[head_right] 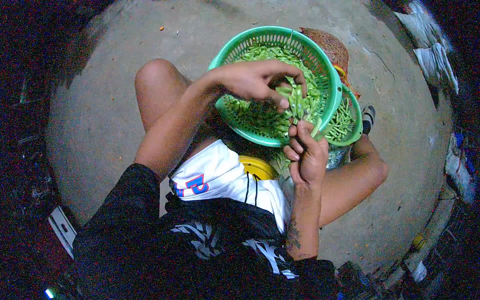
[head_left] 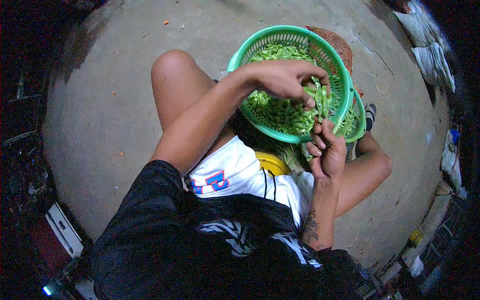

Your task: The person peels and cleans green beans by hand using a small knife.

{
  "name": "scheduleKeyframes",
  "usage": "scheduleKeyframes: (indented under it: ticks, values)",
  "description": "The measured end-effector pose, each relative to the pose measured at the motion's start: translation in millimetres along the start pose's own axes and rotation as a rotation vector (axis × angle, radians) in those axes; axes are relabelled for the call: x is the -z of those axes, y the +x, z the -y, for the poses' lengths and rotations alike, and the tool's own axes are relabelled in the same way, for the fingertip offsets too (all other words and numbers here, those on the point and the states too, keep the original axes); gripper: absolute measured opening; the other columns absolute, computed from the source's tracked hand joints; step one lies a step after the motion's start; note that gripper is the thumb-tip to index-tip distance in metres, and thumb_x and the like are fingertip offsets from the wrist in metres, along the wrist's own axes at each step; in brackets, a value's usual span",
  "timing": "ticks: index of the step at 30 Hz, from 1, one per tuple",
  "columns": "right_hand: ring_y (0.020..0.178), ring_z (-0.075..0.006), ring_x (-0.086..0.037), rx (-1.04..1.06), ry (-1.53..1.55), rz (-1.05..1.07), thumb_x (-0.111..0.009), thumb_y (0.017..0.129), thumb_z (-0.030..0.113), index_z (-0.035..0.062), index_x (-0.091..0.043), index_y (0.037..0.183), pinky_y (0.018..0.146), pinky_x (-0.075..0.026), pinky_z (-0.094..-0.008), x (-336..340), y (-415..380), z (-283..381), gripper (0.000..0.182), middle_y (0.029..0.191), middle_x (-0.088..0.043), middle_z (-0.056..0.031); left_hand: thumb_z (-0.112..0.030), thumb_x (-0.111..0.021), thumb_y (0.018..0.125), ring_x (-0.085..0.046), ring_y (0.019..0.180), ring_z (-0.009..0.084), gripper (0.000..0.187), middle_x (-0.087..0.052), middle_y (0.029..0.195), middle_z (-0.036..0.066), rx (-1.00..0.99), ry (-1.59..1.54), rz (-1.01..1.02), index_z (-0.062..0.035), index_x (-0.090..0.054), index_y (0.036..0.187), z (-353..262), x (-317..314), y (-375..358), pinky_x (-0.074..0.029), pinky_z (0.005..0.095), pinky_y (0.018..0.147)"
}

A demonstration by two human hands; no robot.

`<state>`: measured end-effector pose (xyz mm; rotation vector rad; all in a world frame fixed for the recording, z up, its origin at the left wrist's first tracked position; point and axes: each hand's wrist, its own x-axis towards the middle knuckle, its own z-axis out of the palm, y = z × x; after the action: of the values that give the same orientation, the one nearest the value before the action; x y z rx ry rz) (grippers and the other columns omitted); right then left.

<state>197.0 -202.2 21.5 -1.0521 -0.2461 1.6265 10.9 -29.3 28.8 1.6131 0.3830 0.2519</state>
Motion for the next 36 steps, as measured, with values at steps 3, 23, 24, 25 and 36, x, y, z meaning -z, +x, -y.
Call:
scheduleKeyframes:
  ticks: [3, 23, 24, 25, 36]
  values:
    - [0.053, -0.0013, -0.04, 0.029, -0.041, -0.004, -0.064, 0.101, 0.018, -0.0004, -0.064, 0.114, 0.044, -0.032, -0.017, -1, -4, 4, 0.023, 0.085, -0.064, -0.0016, -0.01, -0.071, 0.09, -0.061, 0.089, 0.011, 0.033, -0.064, 0.104, 0.002, 0.002, -0.017, -0.064, -0.0053, -0.062, 0.122, 2, 16, -5, -0.051, 0.0278, 0.072]
    - [0.053, -0.002, -0.039, 0.097, -0.041, -0.068, -0.066, 0.1, 0.017, 0.0033, -0.066, 0.105, 0.044, -0.032, -0.017, -7, 3, -4, 0.015, 0.087, -0.065, -0.003, -0.015, -0.075, 0.088, -0.058, 0.093, 0.0128, 0.041, -0.065, 0.101, 0.005, 0.003, 0.028, -0.028, -0.0055, -0.062, 0.126, 6, -7, -2, -0.049, 0.0313, 0.08]
    - [0.053, -0.002, -0.039, 0.092, -0.044, -0.07, -0.066, 0.1, 0.017, 0.0033, -0.066, 0.105, 0.044, -0.032, -0.017, -7, 2, -4, 0.015, 0.087, -0.065, -0.003, -0.015, -0.075, 0.088, -0.058, 0.093, 0.0128, 0.041, -0.065, 0.101, 0.005, 0.004, 0.023, -0.03, -0.0055, -0.062, 0.126, 3, -6, -3, -0.049, 0.0313, 0.08]
    - [0.054, -0.0021, -0.04, 0.082, -0.052, -0.09, -0.066, 0.1, 0.017, 0.0037, -0.065, 0.104, 0.044, -0.032, -0.0171, -8, 1, -3, 0.014, 0.087, -0.066, -0.0034, -0.015, -0.076, 0.088, -0.057, 0.093, 0.0134, 0.042, -0.065, 0.103, 0.005, 0.057, 0.016, -0.01, -0.0056, -0.062, 0.126, -1, -3, -4, -0.048, 0.032, 0.081]
    - [0.054, -0.0026, -0.038, 0.084, -0.037, -0.084, -0.065, 0.099, 0.014, -0.0001, -0.063, 0.112, 0.043, -0.029, -0.0177, -13, 3, -1, 0.019, 0.084, -0.063, -0.0024, -0.009, -0.073, 0.084, -0.054, 0.073, 0.0103, 0.036, -0.065, 0.088, 0.0, -0.103, -0.031, -0.078, -0.0059, -0.066, 0.118, 10, 6, -1, -0.043, 0.0292, 0.062]
